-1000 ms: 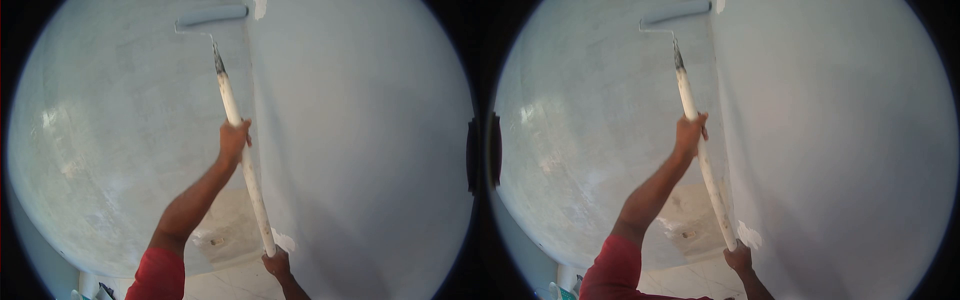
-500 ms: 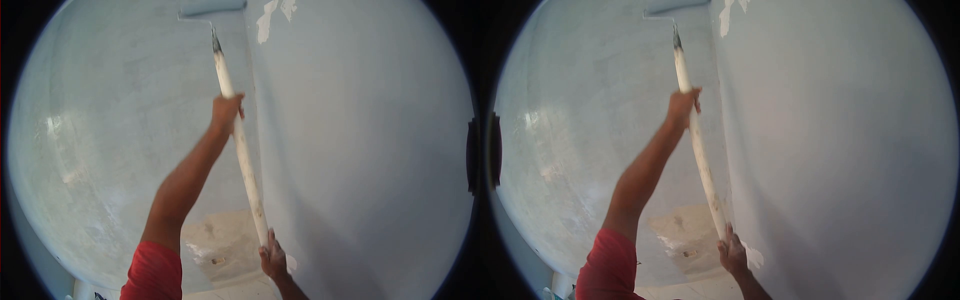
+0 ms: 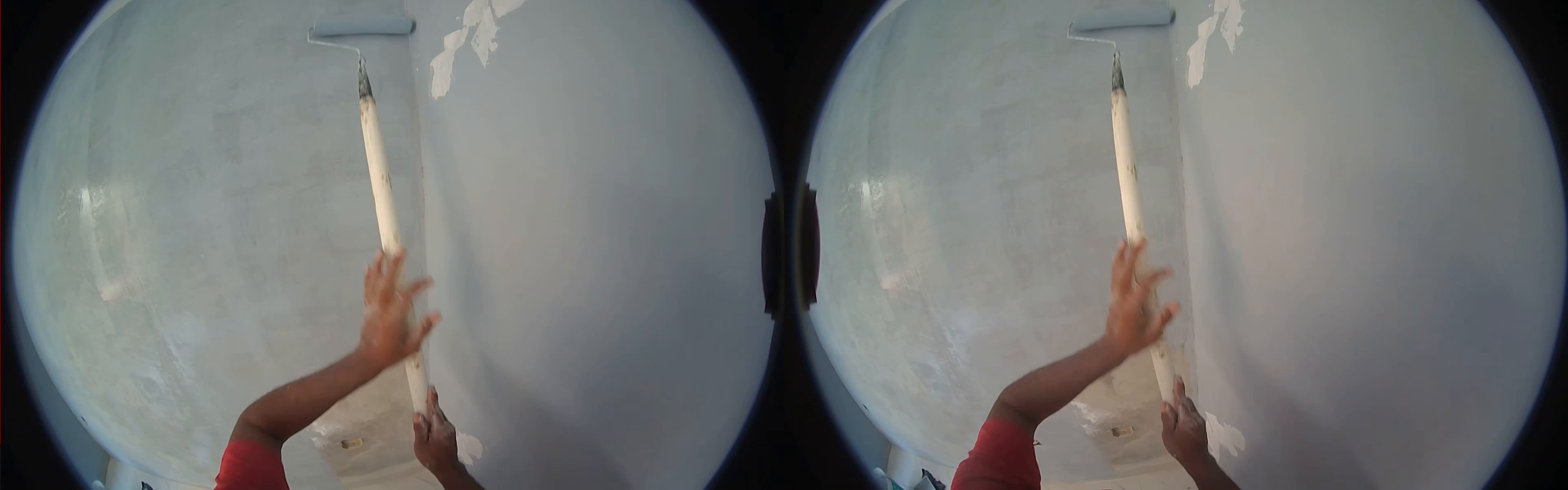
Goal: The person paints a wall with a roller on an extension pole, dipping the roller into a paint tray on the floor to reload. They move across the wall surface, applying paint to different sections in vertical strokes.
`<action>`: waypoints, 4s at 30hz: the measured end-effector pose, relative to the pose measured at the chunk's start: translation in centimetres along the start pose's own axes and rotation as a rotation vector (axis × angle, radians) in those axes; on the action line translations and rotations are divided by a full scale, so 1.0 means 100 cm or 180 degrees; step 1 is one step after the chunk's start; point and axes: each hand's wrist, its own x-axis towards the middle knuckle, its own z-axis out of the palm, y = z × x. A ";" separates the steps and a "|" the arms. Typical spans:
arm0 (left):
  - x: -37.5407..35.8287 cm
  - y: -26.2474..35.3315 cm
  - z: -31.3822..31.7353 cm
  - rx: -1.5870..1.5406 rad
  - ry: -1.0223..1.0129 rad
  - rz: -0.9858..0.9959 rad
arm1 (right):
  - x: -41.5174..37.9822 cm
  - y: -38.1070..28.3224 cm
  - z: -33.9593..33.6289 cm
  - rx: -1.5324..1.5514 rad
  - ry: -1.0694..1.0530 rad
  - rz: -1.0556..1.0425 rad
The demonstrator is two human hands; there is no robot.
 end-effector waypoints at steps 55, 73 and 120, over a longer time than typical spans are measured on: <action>0.277 -0.109 -0.006 0.0443 -0.0084 -0.0222 | 0.343 -0.125 -0.021 0.0683 -0.0116 -0.0071; 0.187 -0.134 -0.019 0.0246 -0.0530 -0.0258 | 0.290 -0.073 0.080 0.0811 0.0304 -0.0366; -0.277 0.144 0.004 -0.2055 -0.0398 -0.2527 | -0.346 0.045 -0.041 0.0195 -0.1172 0.1631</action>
